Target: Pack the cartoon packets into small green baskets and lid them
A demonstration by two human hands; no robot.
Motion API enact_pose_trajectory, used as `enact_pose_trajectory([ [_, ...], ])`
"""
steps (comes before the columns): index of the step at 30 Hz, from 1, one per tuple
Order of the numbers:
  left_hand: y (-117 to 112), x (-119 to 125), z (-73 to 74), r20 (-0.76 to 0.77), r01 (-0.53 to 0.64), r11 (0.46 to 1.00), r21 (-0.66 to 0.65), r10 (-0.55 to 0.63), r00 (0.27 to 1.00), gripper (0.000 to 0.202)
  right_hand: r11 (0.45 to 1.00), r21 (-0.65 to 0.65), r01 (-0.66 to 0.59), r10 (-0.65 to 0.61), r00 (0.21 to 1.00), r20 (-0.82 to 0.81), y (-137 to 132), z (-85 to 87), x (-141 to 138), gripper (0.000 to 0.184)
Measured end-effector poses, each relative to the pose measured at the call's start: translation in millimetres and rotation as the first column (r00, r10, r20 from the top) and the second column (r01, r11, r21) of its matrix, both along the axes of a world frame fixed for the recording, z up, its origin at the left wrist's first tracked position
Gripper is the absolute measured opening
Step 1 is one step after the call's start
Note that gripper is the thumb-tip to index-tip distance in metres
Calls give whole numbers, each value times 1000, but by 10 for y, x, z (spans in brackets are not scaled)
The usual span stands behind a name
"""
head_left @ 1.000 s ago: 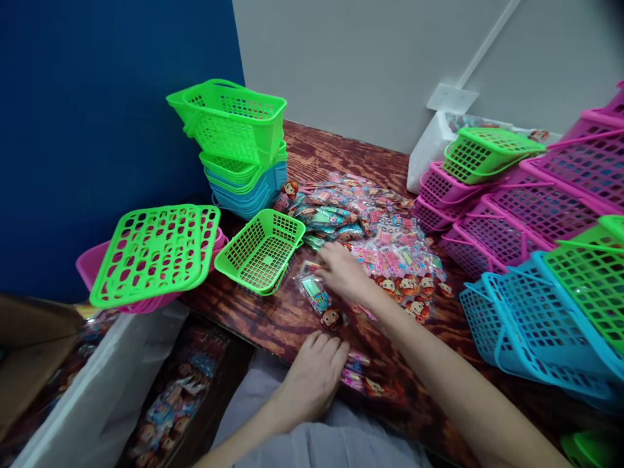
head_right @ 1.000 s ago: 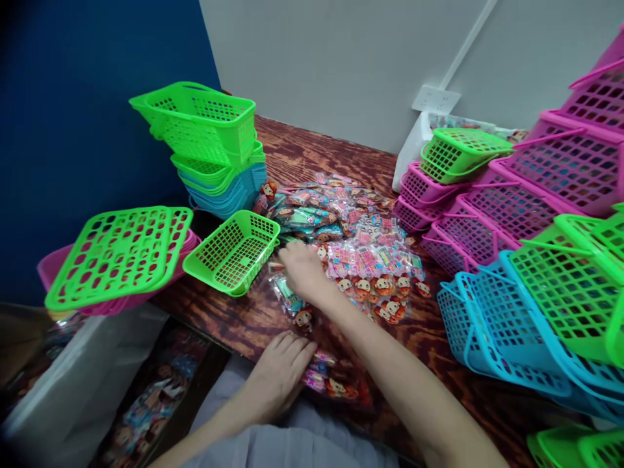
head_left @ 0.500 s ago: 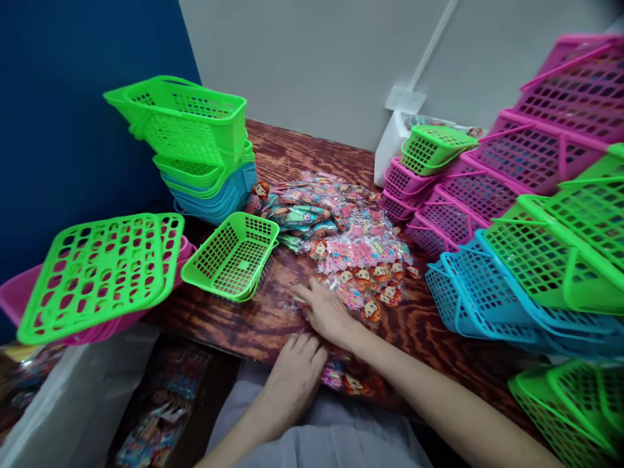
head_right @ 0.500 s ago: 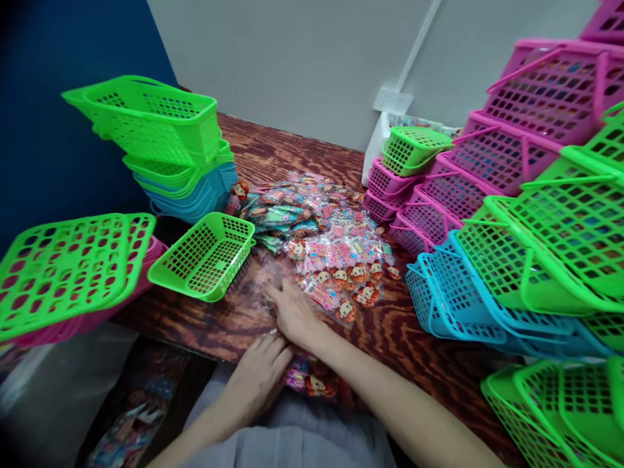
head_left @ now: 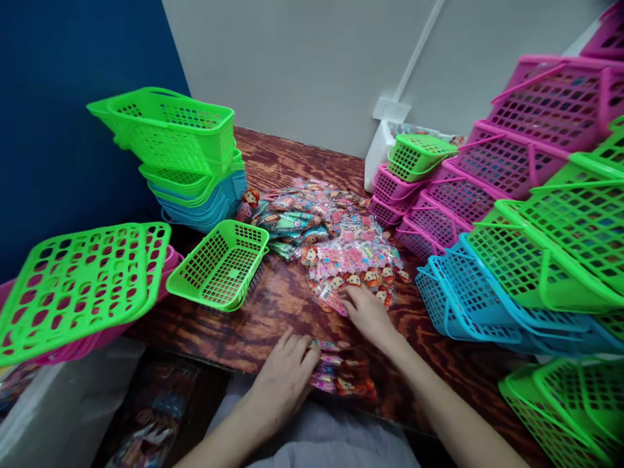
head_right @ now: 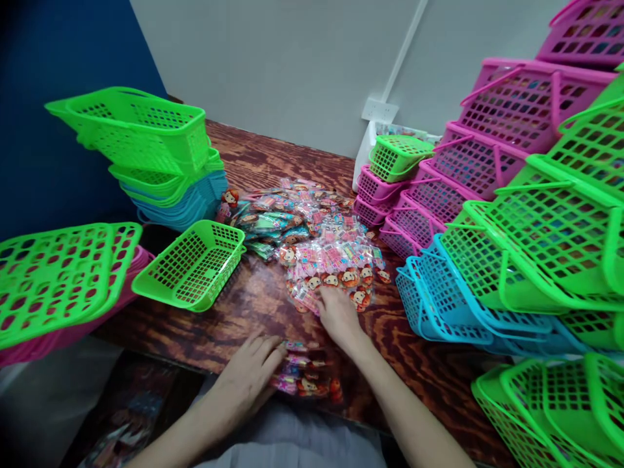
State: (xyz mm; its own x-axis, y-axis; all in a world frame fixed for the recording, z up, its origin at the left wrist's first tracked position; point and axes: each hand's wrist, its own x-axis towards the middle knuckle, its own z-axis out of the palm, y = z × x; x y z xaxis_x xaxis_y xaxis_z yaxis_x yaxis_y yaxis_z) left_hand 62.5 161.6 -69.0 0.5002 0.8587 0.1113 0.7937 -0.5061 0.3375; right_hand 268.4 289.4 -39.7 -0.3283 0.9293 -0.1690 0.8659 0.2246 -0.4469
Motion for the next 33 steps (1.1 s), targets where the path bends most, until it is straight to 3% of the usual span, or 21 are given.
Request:
enact_pose_trajectory([
  [1, -4, 3, -2, 4, -8, 1000, -21, 8, 1000, 48, 994, 100, 38, -48, 994, 100, 33, -73, 34, 32],
  [3, -6, 16, -7, 9, -27, 998, -51, 27, 1000, 61, 988, 147, 35, -60, 984, 165, 27, -213, 89, 50],
  [4, -3, 24, -9, 8, -33, 997, -68, 34, 999, 68, 994, 104, 29, -42, 992, 123, 5, -269, 115, 53],
  [6, 12, 41, -8, -4, -48, 993, -106, 48, 999, 80, 1000, -16, 23, -23, 999, -31, -21, -330, 175, 42],
  [8, 35, 52, -5, -21, -47, 989, -141, 45, 999, 83, 994, -100, 35, -51, 986, -158, 42, -321, 248, 26],
  [10, 55, 56, -7, -33, -34, 985, -171, 29, 999, 79, 991, -87, 101, -118, 970, -214, 226, -263, 318, 21],
  [14, 51, 54, -52, -39, -27, 980, -196, 19, 999, 71, 940, 73, 333, -314, 930, -193, 761, -165, 329, 34],
  [18, 13, 57, -113, -63, -34, 981, -192, 22, 998, 69, 896, 162, 414, -398, 909, -123, 1031, -189, 117, 58],
  [21, 1, 63, -117, -62, -35, 984, -175, 25, 998, 68, 913, 200, 356, -344, 934, -94, 987, -197, -33, 57],
  [27, 26, 71, -48, -35, -25, 982, -189, 19, 999, 62, 965, 221, 140, -131, 990, -55, 574, 1, -122, 20],
  [31, 19, 60, -9, -27, -27, 985, -171, 22, 999, 59, 979, 145, -144, 150, 988, -30, 74, 99, -181, 27],
  [33, -8, 48, -8, 4, -37, 992, -118, 37, 999, 58, 974, 69, -214, 218, 974, -62, -176, 76, -193, 36],
])
